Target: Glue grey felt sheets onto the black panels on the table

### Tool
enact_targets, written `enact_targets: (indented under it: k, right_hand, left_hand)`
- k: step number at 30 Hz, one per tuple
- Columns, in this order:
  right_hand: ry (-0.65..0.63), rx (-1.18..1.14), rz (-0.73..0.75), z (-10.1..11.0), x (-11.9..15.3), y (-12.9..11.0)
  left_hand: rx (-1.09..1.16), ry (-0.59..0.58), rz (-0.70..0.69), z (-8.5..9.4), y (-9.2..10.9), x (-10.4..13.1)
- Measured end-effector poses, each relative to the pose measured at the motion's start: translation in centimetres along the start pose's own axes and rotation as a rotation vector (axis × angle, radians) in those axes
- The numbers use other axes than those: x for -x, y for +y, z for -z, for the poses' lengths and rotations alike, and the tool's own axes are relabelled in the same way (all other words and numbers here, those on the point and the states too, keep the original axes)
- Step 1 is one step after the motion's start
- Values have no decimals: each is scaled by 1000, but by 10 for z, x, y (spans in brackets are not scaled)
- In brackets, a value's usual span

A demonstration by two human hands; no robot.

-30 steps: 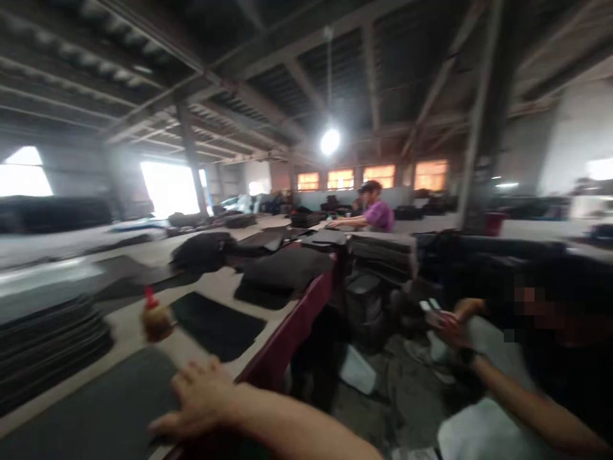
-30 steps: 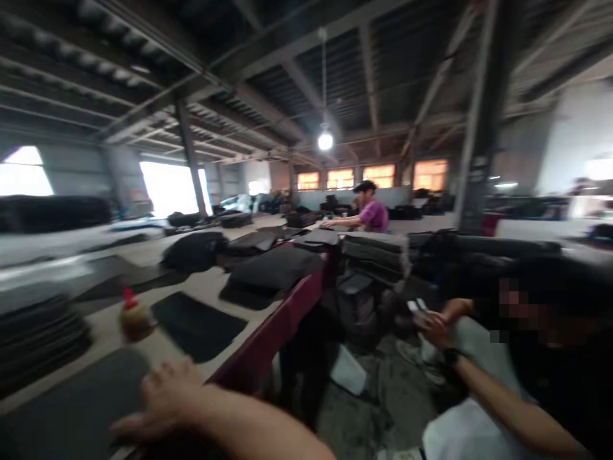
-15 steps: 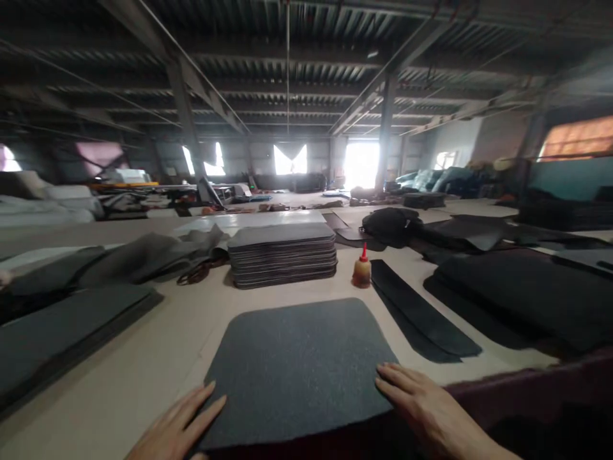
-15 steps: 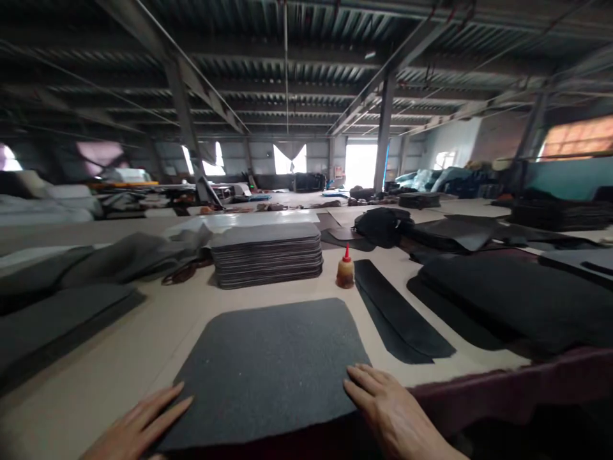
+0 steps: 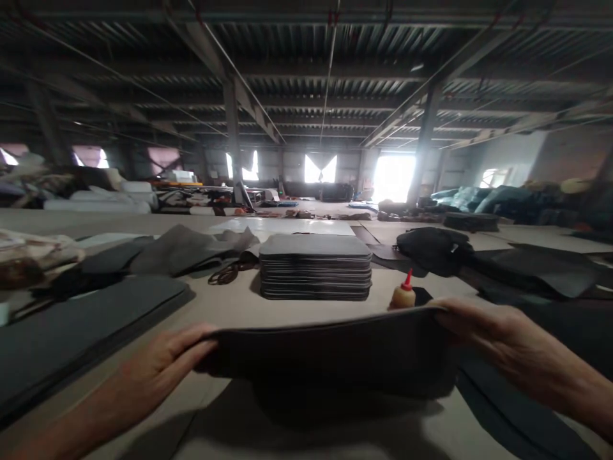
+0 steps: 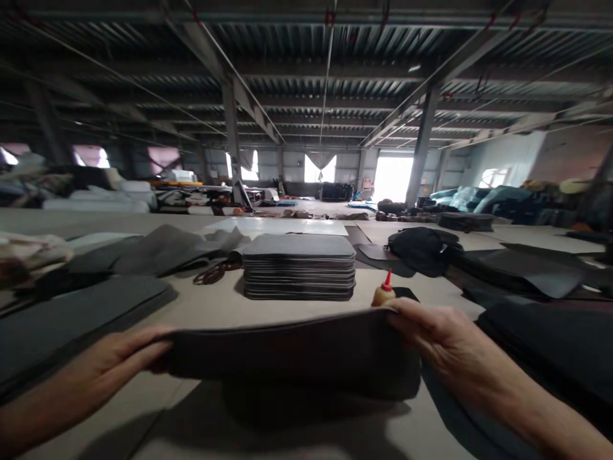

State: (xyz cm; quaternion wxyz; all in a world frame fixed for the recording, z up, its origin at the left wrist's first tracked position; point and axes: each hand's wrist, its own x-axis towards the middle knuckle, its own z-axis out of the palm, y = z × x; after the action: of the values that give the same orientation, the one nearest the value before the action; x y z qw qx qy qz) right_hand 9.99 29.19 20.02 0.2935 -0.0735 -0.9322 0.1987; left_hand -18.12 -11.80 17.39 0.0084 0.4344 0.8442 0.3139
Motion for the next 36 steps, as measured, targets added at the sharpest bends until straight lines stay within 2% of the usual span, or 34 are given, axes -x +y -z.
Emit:
enact_targets:
  k: [3,5,8,10,14,16,17,19,22,24,26,29,36]
  right_hand:
    - [-109,-308,-153,1,-61,6]
    - [-101,-410,-221,0,-105,6]
    - [-25,-449,-229,6,-166,3]
    - [149,-376,-175,14,-199,1]
    - [708,-17,140,27,-243,0]
    - [838,180,270,20,-257,8]
    - [850,242,303,11,-262,15]
    - [751,312,293,-15,-270,37]
    - [448,384,172,-70,-273,82]
    - [276,422,114,-103,-269,110]
    - [148,445,78,-127,-261,131]
    - [25,471,31,-141,-250,144]
    - [-118,500,-2,-134,-255,132]
  left_hand:
    - [94,38,-8,27,7,-44]
    - [117,100,-37,41,12,-76]
    - [1,280,-130,63,24,-121]
    - [-84,415,-196,79,34,-146]
    - [-229,771,-352,103,41,-194]
    - [-280,853,-404,101,30,-221]
    - [-294,831,-406,95,19,-235]
    - [-323,700,-387,73,-8,-262]
    - [-371,490,-302,27,-54,-291]
    - [-393,398,-237,-2,-79,-299]
    - [-404,335,-205,-21,-96,-301]
    - [-410,287,-203,-29,-107,-299]
    - [-463,253,-161,-25,-109,-303]
